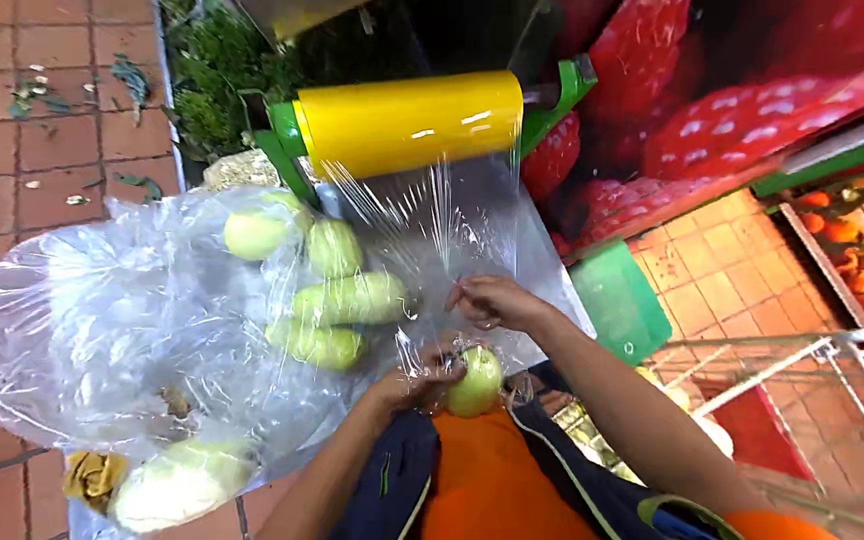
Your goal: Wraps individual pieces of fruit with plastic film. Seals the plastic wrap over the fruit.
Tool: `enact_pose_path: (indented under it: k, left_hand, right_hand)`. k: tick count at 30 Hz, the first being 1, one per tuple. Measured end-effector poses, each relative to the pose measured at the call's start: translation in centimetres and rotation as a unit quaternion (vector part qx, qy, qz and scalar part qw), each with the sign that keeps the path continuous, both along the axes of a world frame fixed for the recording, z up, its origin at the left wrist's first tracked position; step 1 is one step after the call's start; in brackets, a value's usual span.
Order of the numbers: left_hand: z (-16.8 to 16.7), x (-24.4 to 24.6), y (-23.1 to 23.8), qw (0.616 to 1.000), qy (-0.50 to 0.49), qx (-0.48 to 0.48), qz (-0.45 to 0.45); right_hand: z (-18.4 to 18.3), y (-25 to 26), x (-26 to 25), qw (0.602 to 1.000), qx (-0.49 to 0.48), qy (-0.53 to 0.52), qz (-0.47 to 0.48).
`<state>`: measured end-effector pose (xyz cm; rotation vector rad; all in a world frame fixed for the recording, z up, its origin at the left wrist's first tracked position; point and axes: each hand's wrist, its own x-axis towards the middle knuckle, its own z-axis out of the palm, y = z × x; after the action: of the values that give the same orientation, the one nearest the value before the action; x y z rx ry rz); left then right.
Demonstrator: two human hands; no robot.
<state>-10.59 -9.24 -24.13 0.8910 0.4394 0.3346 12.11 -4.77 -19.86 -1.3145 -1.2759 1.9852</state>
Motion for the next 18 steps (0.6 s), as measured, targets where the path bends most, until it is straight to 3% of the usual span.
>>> enact_pose_path:
  k: [2,5,8,10,12,15,17,18]
  left_hand:
    - [-0.3,0.0,-0.3,0.999,-0.001,-0.002,-0.032]
    - [-0.6,0.5,-0.6,0.997,0.04,0.006,-0.066]
    - [-0.1,1.5,-0.7,0.984,0.1,0.111,-0.098]
    - [0.8,1.7,-0.9,0.963,0.173,0.152,-0.14]
    - [2.6,1.6,-1.2,0.942,0.241,0.196,-0.127]
    - [5.5,-1.1,-0.6,0.851,0.342,0.395,0.054]
    - [7.9,-1.5,-0.1,0.76,0.304,0.549,0.172]
    - [9.4,-0.6,-0.7,0.729,0.265,0.608,0.171]
  right_hand:
    - [-1.6,-3.9,0.1,0.994,-0.034,0.064,-0.086]
    - [-3.7,-7.8,-0.3,0.992,0.038,-0.059,-0.102]
    - [-3.9,-10.4,0.3,0.97,0.118,-0.212,0.012]
    - [-4.7,-12.8,0.1,0.956,0.171,-0.225,0.078]
    - [-4.8,-14.4,0.4,0.939,0.224,-0.232,0.116]
    - [-4.8,-16.3,1.0,0.925,0.253,-0.24,0.151]
    - [-4.4,-17.5,1.9,0.932,0.244,-0.227,0.14]
    - [-4.2,-18.1,2.2,0.939,0.218,-0.226,0.138]
